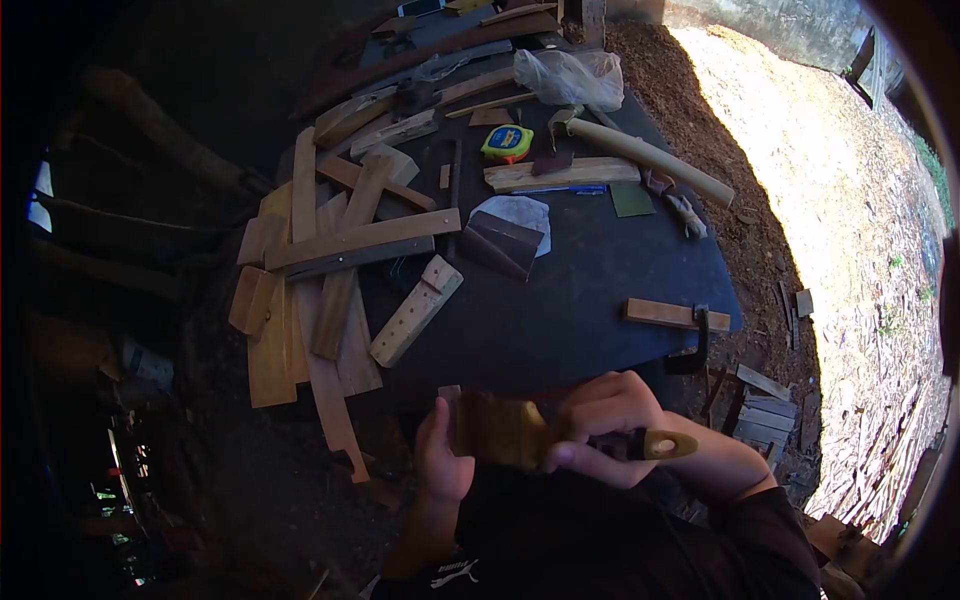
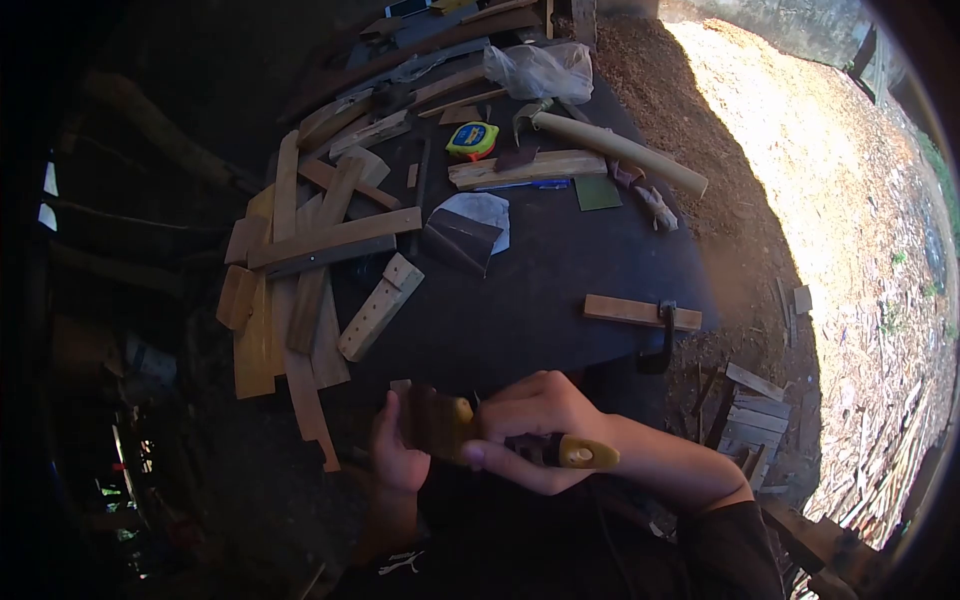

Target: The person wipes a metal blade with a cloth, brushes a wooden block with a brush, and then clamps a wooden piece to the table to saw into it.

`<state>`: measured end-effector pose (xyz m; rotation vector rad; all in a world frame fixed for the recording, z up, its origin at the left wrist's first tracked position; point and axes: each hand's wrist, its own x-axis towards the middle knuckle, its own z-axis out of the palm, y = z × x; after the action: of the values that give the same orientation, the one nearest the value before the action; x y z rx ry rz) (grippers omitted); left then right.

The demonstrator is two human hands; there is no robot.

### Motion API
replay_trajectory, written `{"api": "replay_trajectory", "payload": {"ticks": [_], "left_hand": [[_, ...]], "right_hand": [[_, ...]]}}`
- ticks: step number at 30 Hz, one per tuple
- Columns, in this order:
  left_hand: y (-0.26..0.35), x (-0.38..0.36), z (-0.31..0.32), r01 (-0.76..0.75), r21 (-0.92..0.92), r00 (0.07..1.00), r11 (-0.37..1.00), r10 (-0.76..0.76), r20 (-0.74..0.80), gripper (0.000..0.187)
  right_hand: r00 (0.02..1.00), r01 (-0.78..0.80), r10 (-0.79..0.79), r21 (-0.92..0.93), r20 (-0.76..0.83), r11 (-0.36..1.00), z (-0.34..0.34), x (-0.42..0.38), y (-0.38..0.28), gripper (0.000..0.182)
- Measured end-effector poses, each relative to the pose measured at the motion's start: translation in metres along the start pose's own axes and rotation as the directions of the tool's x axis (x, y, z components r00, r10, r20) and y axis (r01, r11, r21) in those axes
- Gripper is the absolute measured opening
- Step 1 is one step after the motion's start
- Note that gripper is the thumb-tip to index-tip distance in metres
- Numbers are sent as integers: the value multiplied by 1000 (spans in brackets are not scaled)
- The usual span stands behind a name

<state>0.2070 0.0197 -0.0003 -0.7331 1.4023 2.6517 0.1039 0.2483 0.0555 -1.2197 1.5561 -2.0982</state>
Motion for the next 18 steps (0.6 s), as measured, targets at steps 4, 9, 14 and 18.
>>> {"api": "replay_trajectory", "payload": {"ticks": [4, 9, 14, 18], "left_hand": [[1, 8, -2, 1, -19, 998, 1000, 0, 66, 48], [8, 7, 17, -60, 115, 998, 992, 59, 8, 48], [5, 17, -9, -5, 49, 991, 999, -2, 134, 50], [13, 17, -4, 121, -143, 947, 982, -71, 314, 54]], "right_hand": [[982, 106, -85, -118, 166, 987, 0, 4, 3, 24], [987, 45, -41, 18, -152, 999, -5, 9, 4, 33], [998, 46, -48, 49, 45, 998, -3, 4, 9, 31], [995, 13, -6, 68, -98, 998, -9, 6, 10, 32]]}}
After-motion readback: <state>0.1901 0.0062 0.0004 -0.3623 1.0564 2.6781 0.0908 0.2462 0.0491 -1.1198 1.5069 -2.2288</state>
